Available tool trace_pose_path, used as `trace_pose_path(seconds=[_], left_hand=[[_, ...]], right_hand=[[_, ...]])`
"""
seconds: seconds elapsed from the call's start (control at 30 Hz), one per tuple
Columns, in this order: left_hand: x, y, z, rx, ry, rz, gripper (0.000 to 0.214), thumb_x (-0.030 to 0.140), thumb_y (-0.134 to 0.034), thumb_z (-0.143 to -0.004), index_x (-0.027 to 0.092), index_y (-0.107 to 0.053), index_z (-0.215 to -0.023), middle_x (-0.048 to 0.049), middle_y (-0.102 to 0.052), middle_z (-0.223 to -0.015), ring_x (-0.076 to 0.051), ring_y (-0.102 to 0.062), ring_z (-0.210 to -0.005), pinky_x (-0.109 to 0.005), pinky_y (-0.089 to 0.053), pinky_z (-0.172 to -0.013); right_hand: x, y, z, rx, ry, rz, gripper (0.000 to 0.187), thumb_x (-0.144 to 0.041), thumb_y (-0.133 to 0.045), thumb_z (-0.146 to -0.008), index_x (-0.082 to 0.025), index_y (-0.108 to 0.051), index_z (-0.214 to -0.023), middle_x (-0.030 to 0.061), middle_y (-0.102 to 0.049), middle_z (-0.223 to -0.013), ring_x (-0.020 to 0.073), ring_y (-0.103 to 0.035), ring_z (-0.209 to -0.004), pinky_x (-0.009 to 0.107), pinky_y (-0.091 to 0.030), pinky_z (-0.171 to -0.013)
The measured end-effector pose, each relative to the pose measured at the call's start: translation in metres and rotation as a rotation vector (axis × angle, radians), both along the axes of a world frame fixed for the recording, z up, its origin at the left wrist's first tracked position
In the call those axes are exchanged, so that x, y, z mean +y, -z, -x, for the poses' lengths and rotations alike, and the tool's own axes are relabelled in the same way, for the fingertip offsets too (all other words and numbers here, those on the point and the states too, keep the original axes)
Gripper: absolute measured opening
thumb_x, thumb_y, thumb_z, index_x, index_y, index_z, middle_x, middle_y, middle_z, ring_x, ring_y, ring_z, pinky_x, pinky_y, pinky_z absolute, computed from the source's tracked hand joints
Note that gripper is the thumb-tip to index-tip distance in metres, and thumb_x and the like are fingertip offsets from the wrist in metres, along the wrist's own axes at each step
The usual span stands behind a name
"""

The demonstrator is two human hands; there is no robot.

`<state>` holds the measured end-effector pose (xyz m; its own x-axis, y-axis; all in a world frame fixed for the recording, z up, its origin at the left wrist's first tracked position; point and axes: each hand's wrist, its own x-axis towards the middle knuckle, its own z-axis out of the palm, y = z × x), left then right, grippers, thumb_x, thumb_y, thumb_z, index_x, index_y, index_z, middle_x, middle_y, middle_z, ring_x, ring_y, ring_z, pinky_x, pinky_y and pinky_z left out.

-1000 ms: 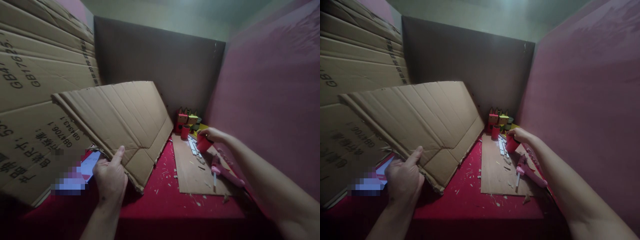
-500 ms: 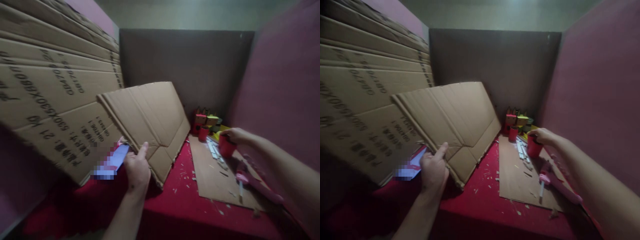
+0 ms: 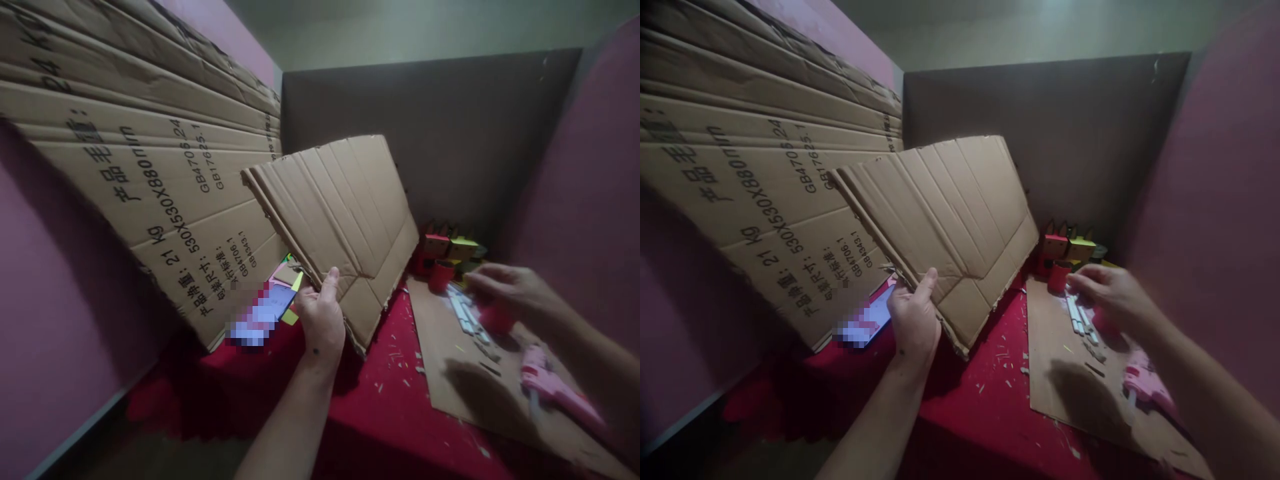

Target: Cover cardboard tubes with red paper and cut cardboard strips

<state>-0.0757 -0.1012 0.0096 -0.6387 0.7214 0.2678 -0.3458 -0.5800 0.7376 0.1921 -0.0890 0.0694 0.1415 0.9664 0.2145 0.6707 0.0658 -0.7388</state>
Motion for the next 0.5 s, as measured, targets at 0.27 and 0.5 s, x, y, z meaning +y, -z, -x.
trace_pose_path(seconds=[0.27,0.5], left_hand=[[-0.007,-0.023,-0.007,-0.113,0.008,-0.072,0.008,0.022,-0.066,-0.07,0.016,-0.064,-0.075,-0.0005,-0.069,-0.077,-0.015,-0.065,-0.075,-0.027,-0.049,-0.074],[-0.033,-0.006,0.0,0.142,0.289,-0.001,0.024,0.038,-0.065,-0.074,0.019,-0.061,-0.087,-0.0041,-0.068,-0.085,-0.017,-0.065,-0.078,-0.028,-0.05,-0.073]], right_hand=[[-0.009,0.069,0.094,0.943,-0.385,0.273,0.029,-0.045,-0.07,-0.068,-0.02,-0.062,-0.079,0.0058,-0.069,-0.077,0.0188,-0.067,-0.074,0.031,-0.056,-0.07],[-0.008,0.061,0.11,1.142,-0.281,0.223,0.024,-0.026,-0.076,-0.055,-0.024,-0.061,-0.073,0.0005,-0.07,-0.064,0.0239,-0.068,-0.07,0.036,-0.059,-0.065]])
